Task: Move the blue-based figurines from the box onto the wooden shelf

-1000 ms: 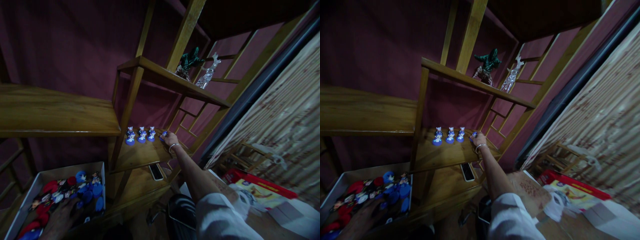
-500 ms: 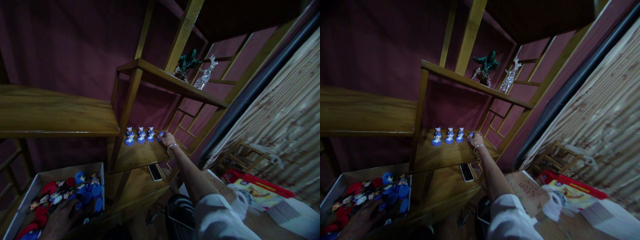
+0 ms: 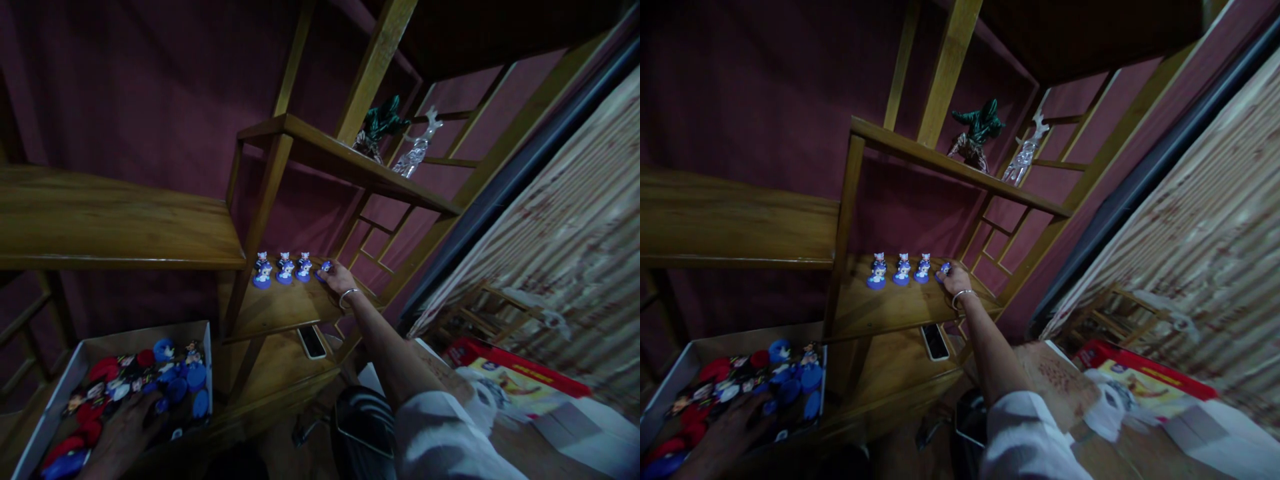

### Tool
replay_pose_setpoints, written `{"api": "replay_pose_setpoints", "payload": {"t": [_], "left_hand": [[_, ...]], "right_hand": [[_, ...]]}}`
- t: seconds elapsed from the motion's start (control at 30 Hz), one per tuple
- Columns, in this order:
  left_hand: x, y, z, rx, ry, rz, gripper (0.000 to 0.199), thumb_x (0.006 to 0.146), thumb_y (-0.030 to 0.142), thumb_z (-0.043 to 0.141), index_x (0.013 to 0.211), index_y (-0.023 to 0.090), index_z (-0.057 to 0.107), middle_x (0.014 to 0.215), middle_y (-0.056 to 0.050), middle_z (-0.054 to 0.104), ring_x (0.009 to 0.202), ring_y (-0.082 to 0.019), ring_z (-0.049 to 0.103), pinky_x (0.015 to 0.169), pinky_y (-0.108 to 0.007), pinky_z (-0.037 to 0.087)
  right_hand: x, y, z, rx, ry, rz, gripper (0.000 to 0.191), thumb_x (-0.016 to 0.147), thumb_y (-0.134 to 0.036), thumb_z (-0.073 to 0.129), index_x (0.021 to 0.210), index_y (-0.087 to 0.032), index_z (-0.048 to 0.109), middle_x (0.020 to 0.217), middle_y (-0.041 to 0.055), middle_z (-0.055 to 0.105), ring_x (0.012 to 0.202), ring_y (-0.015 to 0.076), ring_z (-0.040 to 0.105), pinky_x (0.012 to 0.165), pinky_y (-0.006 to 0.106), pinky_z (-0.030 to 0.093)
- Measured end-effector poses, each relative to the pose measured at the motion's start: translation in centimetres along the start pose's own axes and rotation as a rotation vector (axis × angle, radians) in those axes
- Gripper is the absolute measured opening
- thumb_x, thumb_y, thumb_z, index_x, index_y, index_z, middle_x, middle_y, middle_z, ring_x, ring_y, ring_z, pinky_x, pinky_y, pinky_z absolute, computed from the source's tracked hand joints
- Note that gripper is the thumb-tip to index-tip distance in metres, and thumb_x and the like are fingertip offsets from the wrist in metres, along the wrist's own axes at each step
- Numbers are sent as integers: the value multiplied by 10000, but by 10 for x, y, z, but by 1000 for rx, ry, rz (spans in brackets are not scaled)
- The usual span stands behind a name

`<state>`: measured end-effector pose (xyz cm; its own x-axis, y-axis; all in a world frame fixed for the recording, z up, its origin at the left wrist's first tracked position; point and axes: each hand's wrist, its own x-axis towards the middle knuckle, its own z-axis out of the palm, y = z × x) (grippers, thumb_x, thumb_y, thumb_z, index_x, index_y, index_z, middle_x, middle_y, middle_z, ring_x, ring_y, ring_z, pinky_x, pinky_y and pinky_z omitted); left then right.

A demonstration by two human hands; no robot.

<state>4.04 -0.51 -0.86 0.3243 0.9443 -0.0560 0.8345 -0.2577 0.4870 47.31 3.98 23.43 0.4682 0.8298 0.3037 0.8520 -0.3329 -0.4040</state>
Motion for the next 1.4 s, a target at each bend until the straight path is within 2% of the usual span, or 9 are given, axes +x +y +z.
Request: {"api": "replay_pose_setpoints", "payload": {"t": [0.23, 0.33, 0.43, 0.6, 0.7, 0.8, 1.03, 1.17, 1.4], "left_hand": [[-3, 1, -3, 7, -39, -34, 350, 705, 328, 426, 997, 194, 564, 1064, -51, 578, 1052, -193, 490, 915, -299, 361], [-5, 5, -10, -13, -75, -44, 357, 719, 343, 414, 1004, 184, 559, 1088, -59, 560, 1065, -191, 477, 922, -300, 349], [-6, 6, -14, -45, -80, -11, 363, 724, 346, 414, 1004, 165, 557, 1067, -75, 561, 1027, -198, 493, 915, -315, 348], [-6, 5, -16, -78, -88, -8, 363, 732, 308, 432, 1042, 154, 540, 1072, -90, 538, 993, -198, 499, 871, -311, 368], [-6, 3, -17, -56, -89, -8, 324, 719, 240, 463, 1016, 142, 548, 1040, -98, 543, 954, -188, 509, 840, -296, 377], [-6, 3, -19, -86, -59, 38, 272, 725, 215, 475, 975, 145, 558, 1019, -100, 547, 949, -184, 505, 846, -296, 366], [-3, -4, -13, -119, -60, 16, 291, 714, 170, 483, 992, 98, 531, 1035, -133, 530, 965, -197, 497, 846, -296, 371], [-2, -11, -7, -116, -54, 51, 457, 646, -12, 409, 1085, 93, 478, 1116, -132, 504, 1092, -183, 416, 913, -292, 323], [-3, -9, -20, -146, -90, 57, 320, 689, 67, 423, 986, 102, 535, 974, -107, 559, 911, -167, 516, 807, -263, 382]], "right_hand": [[-40, -15, -18, 266, 411, -62, 435, 751, -358, 459, 1130, -144, 435, 1037, 104, 573, 906, 160, 559, 800, 278, 440], [-80, -34, -24, 364, 561, -201, 364, 800, -336, 373, 1099, -140, 441, 986, 98, 584, 877, 152, 565, 795, 291, 447], [-134, -55, -17, 373, 569, -325, 300, 783, -293, 425, 1050, -168, 478, 905, 75, 605, 830, 159, 574, 777, 311, 453], [-230, -92, 34, 412, 192, -597, 215, 748, -183, 474, 932, -263, 549, 796, 24, 639, 757, 163, 593, 766, 326, 457], [-265, -114, 79, 486, -234, -604, 253, 767, -194, 449, 984, -284, 542, 793, 5, 636, 754, 144, 587, 698, 273, 476], [-274, -130, 128, 535, -448, -521, 315, 766, -195, 448, 1067, -262, 513, 909, 10, 624, 849, 139, 573, 774, 263, 459], [-258, -149, 206, 390, -645, -452, 352, 730, -216, 507, 1081, -242, 516, 983, 16, 615, 855, 147, 580, 788, 271, 446], [-255, -157, 223, 360, -710, -503, 426, 681, -219, 566, 1103, -214, 505, 1011, 33, 607, 882, 159, 575, 794, 267, 437], [-252, -156, 239, 313, -701, -520, 345, 714, -170, 493, 1053, -228, 521, 943, 18, 628, 862, 151, 579, 785, 253, 423]]}}
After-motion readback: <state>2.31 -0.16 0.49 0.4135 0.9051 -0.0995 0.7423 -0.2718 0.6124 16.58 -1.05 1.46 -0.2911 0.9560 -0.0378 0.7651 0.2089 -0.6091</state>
